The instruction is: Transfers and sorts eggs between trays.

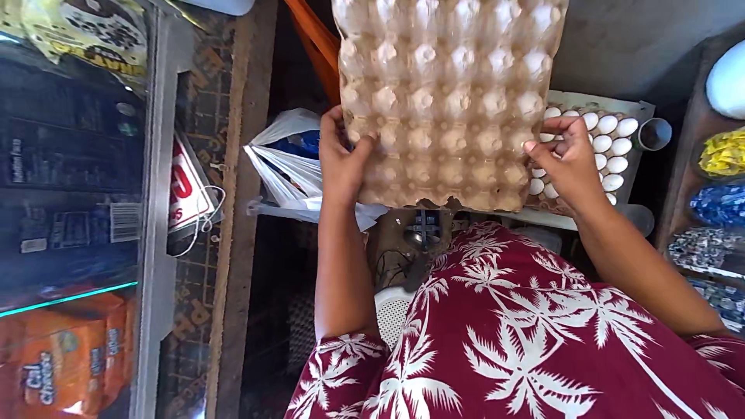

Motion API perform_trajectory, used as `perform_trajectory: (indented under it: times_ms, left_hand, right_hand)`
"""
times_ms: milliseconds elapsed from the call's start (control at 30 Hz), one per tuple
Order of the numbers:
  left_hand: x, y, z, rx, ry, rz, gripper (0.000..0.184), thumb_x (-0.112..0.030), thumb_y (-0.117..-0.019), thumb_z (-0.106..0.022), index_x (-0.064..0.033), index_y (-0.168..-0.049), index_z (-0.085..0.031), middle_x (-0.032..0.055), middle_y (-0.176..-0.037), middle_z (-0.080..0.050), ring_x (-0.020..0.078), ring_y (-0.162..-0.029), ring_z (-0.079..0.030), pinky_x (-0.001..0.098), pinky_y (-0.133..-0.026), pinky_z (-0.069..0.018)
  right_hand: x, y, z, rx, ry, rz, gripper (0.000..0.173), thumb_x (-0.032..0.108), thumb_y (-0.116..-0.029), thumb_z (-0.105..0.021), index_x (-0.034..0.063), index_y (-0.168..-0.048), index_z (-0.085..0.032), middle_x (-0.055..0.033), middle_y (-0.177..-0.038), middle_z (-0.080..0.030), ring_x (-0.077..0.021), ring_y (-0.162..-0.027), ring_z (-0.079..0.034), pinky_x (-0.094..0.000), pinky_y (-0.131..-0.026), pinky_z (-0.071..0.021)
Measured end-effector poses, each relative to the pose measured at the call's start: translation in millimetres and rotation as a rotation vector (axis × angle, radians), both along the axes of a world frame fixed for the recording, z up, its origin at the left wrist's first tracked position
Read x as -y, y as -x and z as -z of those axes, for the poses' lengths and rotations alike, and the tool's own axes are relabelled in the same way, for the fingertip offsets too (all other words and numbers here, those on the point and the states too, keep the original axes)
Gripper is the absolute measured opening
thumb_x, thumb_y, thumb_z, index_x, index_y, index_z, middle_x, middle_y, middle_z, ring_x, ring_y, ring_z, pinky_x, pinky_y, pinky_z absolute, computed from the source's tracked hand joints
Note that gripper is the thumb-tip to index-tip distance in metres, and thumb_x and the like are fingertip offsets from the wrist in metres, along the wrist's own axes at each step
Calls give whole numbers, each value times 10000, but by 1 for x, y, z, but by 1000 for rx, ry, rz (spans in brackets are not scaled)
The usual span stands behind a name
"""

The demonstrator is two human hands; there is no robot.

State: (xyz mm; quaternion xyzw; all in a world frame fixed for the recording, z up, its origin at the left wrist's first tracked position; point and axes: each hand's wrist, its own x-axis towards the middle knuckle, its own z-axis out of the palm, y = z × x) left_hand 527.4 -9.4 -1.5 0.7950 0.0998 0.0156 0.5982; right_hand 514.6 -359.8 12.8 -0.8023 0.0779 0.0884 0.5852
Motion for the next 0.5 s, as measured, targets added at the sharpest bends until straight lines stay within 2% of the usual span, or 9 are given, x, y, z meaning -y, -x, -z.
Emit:
perform_trajectory:
  times_ms: [200, 267, 333, 367, 433, 467, 500]
  left_hand:
    - [-28, 57, -35, 184, -21, -86, 642, -128, -918, -660, 32, -1457, -349, 76, -1319, -567, 107, -1120, -640, 295, -945, -572]
    - [-46, 88, -37, 297, -33, -97, 661, -146, -921, -682, 29, -1453, -330, 64, -1333, -564, 125, -1174, -619, 324, -1006, -546]
    - [-60, 126, -40, 398, -43, -124, 731, -177, -918, -725, -3, -1478, -290, 44, -1373, -560, 155, -1238, -593, 374, -1065, -518]
    - [-66, 148, -40, 436, -50, -165, 783, -179, -915, -744, -18, -1504, -254, 41, -1402, -553, 170, -1267, -581, 397, -1087, -503]
    - [-65, 199, -42, 439, -68, -308, 858, -160, -918, -758, -89, -1559, -192, -14, -1447, -531, 152, -1299, -564, 389, -1112, -489]
    - [-58, 226, -45, 409, -74, -419, 822, -133, -919, -754, -115, -1542, -217, -54, -1418, -544, 120, -1278, -571, 369, -1099, -490]
    - [-49, 254, -47, 344, -100, -561, 716, -98, -924, -730, -99, -1491, -292, -87, -1346, -580, 75, -1226, -591, 332, -1074, -498]
  right_hand:
    - [-26, 7, -27, 76, -51, -158, 800, 254, -917, -748, 57, -1567, -326, -114, -1402, -506, -91, -970, -653, -212, -720, -585]
    - [-40, 11, -29, 53, -61, -256, 860, 219, -896, -776, 55, -1589, -296, -137, -1405, -493, -108, -980, -660, -218, -709, -590]
    - [-53, 16, -26, 33, -128, -387, 808, 175, -907, -764, 39, -1570, -324, -169, -1439, -476, -152, -1063, -668, -265, -774, -617]
    - [-58, 18, -22, 23, -197, -468, 736, 157, -943, -711, 25, -1561, -335, -174, -1471, -472, -174, -1135, -659, -297, -843, -619]
    - [-69, 28, -18, -69, -422, -596, 552, 159, -1035, -494, -6, -1546, -362, -148, -1507, -487, -180, -1268, -600, -351, -1015, -558]
    - [-74, 35, -20, -165, -543, -624, 523, 202, -1052, -365, -17, -1526, -378, -123, -1501, -501, -157, -1293, -575, -346, -1054, -519]
    - [-80, 43, -21, -265, -637, -629, 517, 259, -1065, -263, -20, -1472, -415, -101, -1447, -537, -133, -1260, -583, -334, -1040, -506]
